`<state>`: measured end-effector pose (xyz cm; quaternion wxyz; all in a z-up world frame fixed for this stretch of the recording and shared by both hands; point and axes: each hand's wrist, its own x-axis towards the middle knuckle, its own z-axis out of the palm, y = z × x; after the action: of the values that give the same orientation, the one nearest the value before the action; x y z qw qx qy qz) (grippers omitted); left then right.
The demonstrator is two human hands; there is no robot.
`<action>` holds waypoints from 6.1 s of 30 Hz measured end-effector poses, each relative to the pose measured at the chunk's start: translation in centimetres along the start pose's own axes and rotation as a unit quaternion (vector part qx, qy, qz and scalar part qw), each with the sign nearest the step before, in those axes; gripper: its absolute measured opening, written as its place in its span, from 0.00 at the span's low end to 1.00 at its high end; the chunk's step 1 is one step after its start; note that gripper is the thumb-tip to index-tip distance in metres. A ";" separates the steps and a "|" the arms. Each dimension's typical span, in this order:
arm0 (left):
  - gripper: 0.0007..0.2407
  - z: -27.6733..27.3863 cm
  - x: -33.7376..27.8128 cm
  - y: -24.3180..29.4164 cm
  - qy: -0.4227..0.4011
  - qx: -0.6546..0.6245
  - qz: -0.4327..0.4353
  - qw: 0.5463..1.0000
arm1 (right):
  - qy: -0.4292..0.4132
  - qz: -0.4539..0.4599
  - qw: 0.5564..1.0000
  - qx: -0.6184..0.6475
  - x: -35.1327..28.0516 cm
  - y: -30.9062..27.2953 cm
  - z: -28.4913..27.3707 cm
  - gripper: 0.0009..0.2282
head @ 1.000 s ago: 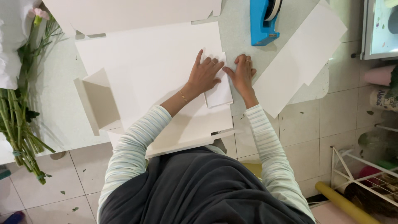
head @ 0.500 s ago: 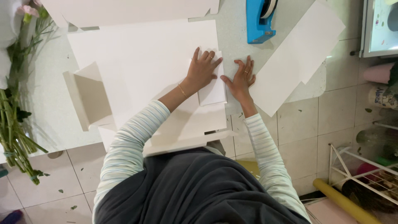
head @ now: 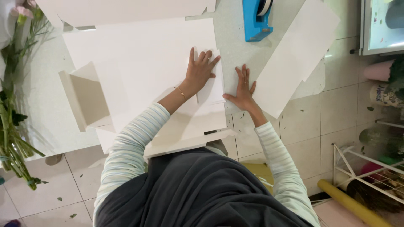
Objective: The person folds and assembles a white cardboard flower delivery box by hand on a white table.
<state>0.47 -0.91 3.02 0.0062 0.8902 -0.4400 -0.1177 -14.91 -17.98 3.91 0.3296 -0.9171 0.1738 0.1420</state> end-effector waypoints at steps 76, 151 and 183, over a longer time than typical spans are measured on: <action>0.26 0.0 -14.0 -8.8 0.242 -0.891 -0.024 0.384 | 0.041 -0.347 0.894 0.282 2.2 -12.4 -3.6 0.24; 0.36 4.4 -25.3 -12.4 0.129 -0.139 -0.237 0.953 | -0.109 0.057 0.886 0.448 8.8 -16.8 12.7 0.24; 0.22 -2.9 -28.6 -11.3 0.206 -0.568 -0.373 0.704 | -0.330 0.033 0.776 0.537 7.7 -23.7 16.4 0.28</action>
<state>-6.80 28.19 10.35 0.5567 0.8117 0.0907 -0.1516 -0.62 8.16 2.02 0.8009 -0.4816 0.1324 0.3303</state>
